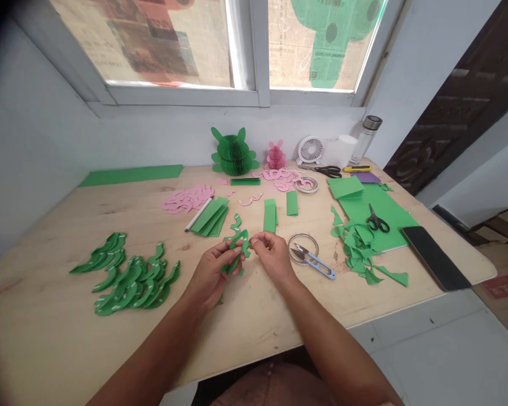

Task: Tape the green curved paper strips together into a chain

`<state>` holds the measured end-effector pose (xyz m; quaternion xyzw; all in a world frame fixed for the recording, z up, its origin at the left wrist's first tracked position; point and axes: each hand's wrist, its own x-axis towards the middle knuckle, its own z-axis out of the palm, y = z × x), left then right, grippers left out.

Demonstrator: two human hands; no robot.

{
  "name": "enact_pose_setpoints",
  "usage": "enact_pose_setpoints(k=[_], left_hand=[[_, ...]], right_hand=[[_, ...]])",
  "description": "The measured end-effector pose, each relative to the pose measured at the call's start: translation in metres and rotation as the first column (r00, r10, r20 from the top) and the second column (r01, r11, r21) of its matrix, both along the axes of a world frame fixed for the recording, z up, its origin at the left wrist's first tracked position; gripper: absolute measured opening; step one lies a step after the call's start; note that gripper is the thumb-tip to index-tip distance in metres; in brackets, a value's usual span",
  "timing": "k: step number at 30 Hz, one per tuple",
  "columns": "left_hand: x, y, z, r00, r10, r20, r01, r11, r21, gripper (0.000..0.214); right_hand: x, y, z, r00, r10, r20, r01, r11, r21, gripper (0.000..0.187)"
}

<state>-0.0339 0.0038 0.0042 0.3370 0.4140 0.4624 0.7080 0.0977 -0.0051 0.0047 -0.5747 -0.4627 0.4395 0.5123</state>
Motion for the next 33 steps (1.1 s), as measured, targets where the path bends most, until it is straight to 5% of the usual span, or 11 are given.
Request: enact_pose_setpoints(k=[18,33], left_hand=[[0.0047,-0.0036,-0.0026,0.941,0.064,-0.333,0.005,0.979,0.201,0.016],[0.0037,-0.0021,-0.0050,0.931,0.054,-0.361,0.013,0.983,0.182,0.020]], right_hand=[[0.0024,0.0018,-0.0064,0.999,-0.010,0.052,0.010,1.000,0.003,0.018],[0.0037,0.0001,-0.0042,0.998,0.051,0.040,-0.052,0.998,0.023,0.018]])
